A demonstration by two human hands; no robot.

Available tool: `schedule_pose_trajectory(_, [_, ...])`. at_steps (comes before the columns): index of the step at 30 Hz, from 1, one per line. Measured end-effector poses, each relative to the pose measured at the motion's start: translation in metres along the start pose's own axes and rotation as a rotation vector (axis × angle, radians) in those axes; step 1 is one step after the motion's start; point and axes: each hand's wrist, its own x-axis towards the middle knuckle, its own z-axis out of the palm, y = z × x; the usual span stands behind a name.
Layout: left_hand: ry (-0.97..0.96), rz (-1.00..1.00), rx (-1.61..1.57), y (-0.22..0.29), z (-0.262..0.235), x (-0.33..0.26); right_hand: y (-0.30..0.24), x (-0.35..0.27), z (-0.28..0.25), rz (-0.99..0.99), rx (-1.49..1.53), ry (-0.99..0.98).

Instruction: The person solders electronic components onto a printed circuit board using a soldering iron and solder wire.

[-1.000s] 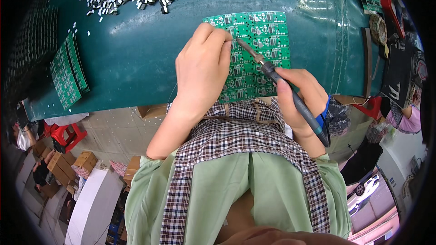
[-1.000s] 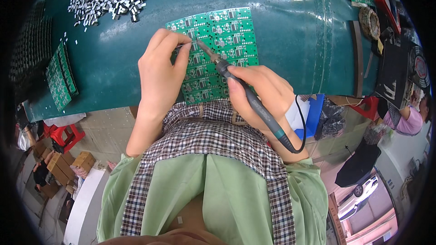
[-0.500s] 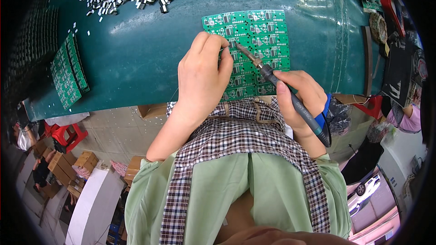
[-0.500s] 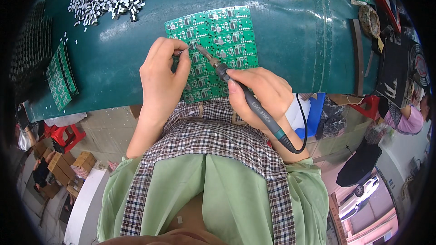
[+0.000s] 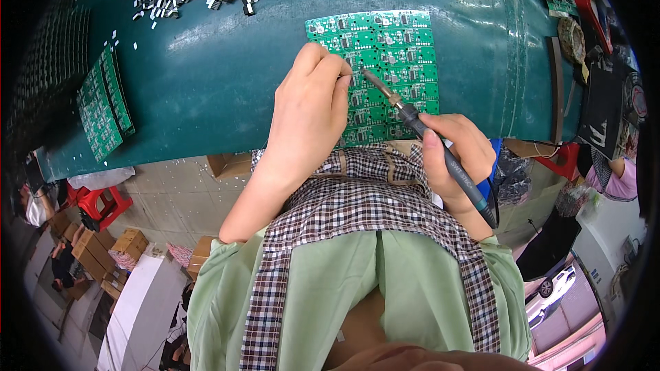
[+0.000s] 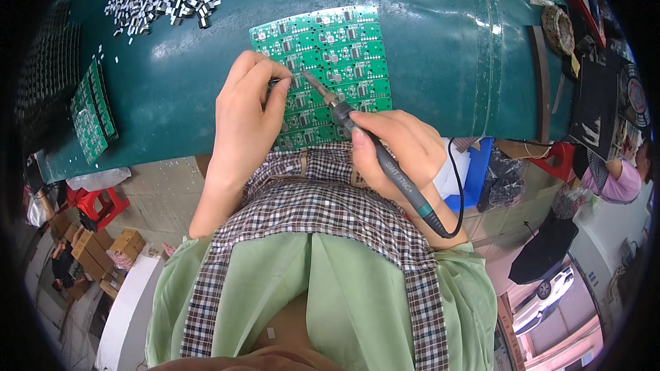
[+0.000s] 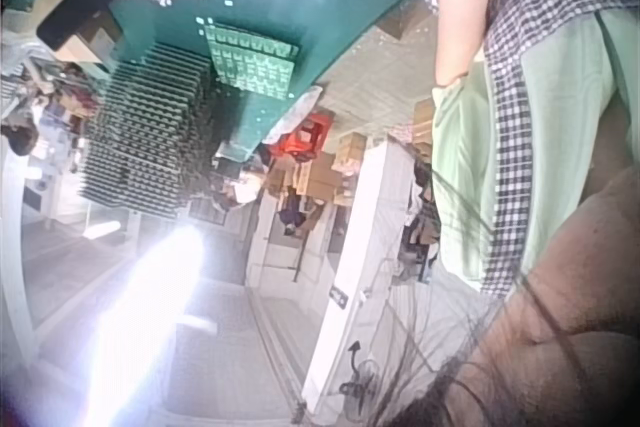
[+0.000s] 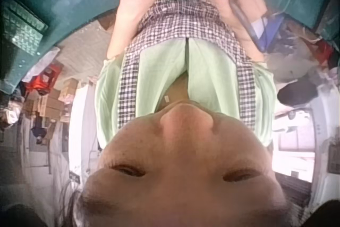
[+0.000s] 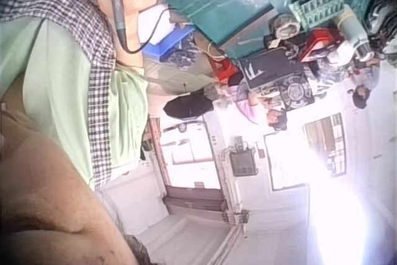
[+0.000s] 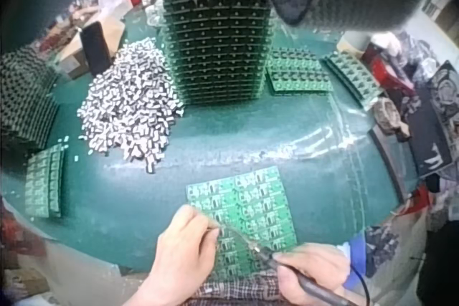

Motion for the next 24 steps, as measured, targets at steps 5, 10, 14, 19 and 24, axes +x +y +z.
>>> schedule_pose_trajectory(5, [0.073, 0.033, 0.023, 0.003, -0.004, -0.008, 0.001, -0.005, -0.004, -0.007, -0.013, 0.023])
schedule_pose_trajectory(10, [-0.067, -0.121, -0.016, 0.005, -0.004, -0.013, 0.003, -0.006, -0.002, -0.038, -0.025, 0.003])
schedule_pose_trajectory(14, [-0.043, -0.069, 0.021, 0.003, -0.002, -0.012, 0.005, -0.005, 0.002, -0.068, -0.006, 0.010])
schedule_pose_trajectory(19, [-0.007, -0.035, -0.012, 0.001, 0.003, -0.013, 0.006, -0.008, 0.003, -0.069, 0.020, 0.012])
schedule_pose_trajectory(24, [0.048, 0.063, 0.081, 0.000, 0.005, -0.015, 0.002, -0.014, 0.004, -0.059, 0.007, 0.003])
